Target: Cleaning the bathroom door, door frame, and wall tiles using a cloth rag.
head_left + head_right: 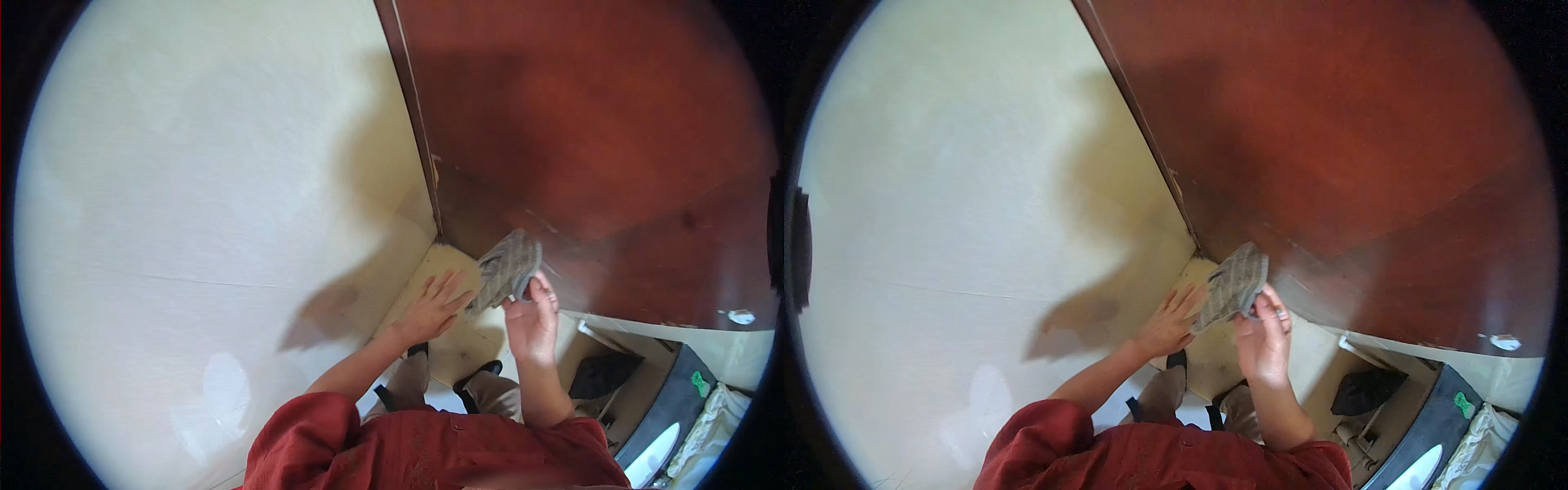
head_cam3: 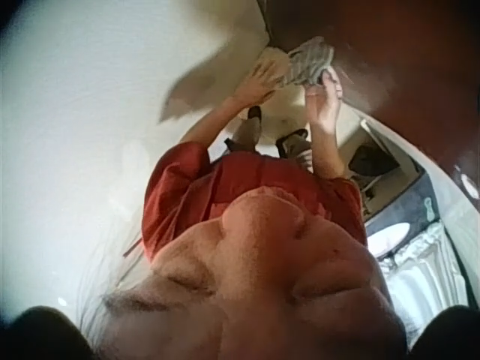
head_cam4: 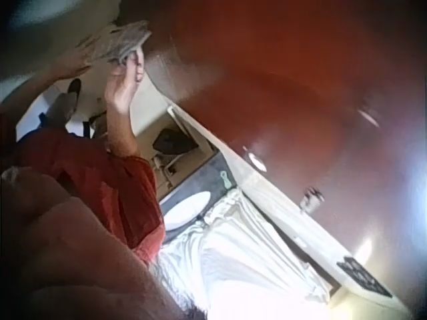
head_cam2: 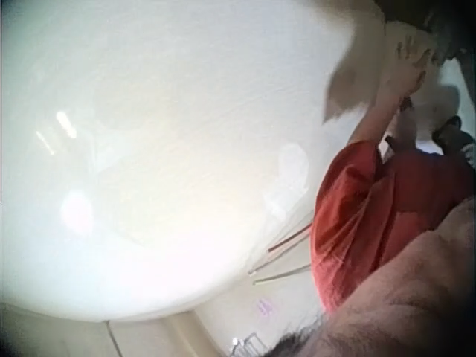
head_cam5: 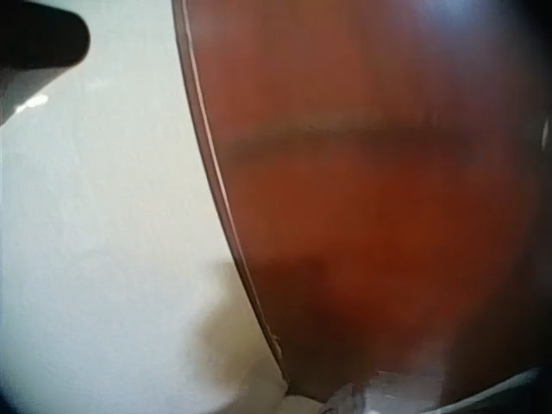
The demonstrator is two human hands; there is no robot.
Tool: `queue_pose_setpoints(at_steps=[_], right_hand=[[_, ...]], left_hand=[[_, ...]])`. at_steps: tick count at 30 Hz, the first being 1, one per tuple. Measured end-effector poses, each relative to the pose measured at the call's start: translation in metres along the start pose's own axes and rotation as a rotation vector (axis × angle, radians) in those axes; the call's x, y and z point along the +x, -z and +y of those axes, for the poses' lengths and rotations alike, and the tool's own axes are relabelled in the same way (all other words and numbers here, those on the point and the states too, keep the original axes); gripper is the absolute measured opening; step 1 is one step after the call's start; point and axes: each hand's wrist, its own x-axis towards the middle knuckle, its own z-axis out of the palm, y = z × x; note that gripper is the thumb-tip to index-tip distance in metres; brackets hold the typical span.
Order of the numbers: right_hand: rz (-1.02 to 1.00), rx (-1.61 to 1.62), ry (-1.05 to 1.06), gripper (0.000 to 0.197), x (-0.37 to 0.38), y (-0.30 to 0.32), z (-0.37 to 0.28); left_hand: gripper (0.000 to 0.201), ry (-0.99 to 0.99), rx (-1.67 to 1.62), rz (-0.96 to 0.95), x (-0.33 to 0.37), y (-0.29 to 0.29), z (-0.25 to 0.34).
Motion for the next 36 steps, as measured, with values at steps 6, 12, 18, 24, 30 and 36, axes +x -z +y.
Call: queue_pose_setpoints(at_steps=[6,12,18,24,30,36], right_hand=[[-0.126,-0.065,-0.062,0.035,-0.030,-0.130,-0.028],[-0.166,-0.384,0.146,0.032,-0.041,-0.193,-0.043],[-0.237,-0.481,0.627,0.025,-0.040,-0.245,-0.058],[-0.240,-0.637,0.818,0.025,-0.025,-0.319,-0.072],[-0.835,-1.361,1.474,0.051,-0.032,-0.391,-0.049],[-0.913,-0.969,1.756,0.052,0.013,-0.410,-0.001]], left_hand=[[0.062,0.120,-0.009,0.201,-0.079,0.137,0.022],[0.062,0.078,0.051,0.488,-0.096,0.244,0.076],[0.050,-0.102,0.182,0.782,-0.125,0.325,0.113],[0.041,-0.186,0.481,1.020,-0.149,0.365,0.105],[0.040,-0.062,0.630,1.213,-0.142,0.378,0.099],[0.032,0.065,0.989,1.188,-0.132,0.378,0.084]])
